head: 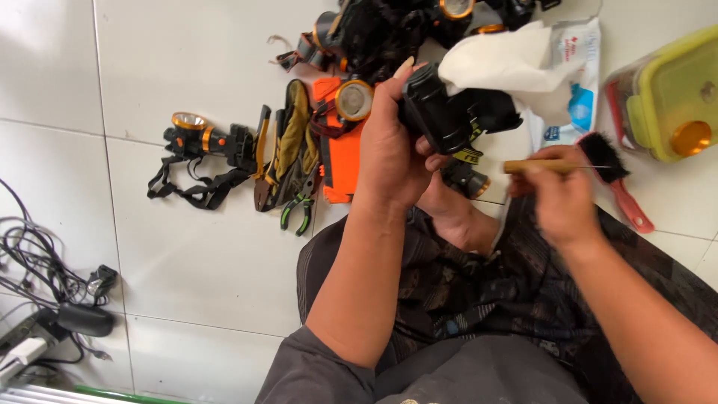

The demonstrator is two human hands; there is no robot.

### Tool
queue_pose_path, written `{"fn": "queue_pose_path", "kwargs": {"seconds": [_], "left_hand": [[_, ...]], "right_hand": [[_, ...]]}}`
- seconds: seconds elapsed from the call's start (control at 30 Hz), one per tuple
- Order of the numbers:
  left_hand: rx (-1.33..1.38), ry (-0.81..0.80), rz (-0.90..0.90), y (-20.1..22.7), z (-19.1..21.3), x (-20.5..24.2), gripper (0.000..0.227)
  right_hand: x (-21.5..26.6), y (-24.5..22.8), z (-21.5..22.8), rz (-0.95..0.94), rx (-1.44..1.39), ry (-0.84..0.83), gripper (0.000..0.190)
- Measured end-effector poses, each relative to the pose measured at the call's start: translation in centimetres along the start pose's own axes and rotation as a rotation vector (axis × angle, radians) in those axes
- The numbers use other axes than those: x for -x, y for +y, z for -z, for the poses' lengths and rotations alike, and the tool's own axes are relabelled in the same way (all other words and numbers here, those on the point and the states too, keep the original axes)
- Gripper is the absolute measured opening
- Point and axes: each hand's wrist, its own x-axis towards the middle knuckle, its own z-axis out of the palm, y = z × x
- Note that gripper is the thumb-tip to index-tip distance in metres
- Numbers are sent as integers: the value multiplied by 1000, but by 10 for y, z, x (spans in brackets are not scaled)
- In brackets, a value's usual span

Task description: Cleaning a headlamp using wet wipes, a brush, and a small wooden tool to remove dirt from crevices.

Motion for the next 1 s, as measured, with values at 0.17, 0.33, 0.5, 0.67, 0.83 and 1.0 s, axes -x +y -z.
{"fn": "queue_pose_path", "kwargs": {"seconds": [0.17,0.33,0.5,0.67,0.83,1.0], "left_hand": [[-94,94,124,-44,13,-23,29],[-249,289,209,-78,21,-44,29],[-405,421,233,-98,29,-53,29],[-559,490,197,-111,47,-61,36],[-630,577,207,-113,56,-69,36],[-619,592,158,-110,54,-73,36]], "right_hand": [[19,-33,61,218,77,15,24],[32,-43,67,574,145,59,21],[31,-56,52,847,375,19,27],[14,-73,38,763,198,-57,25],[10,-72,46,649,18,-111,20],[12,-89,49,796,373,-108,24]]}}
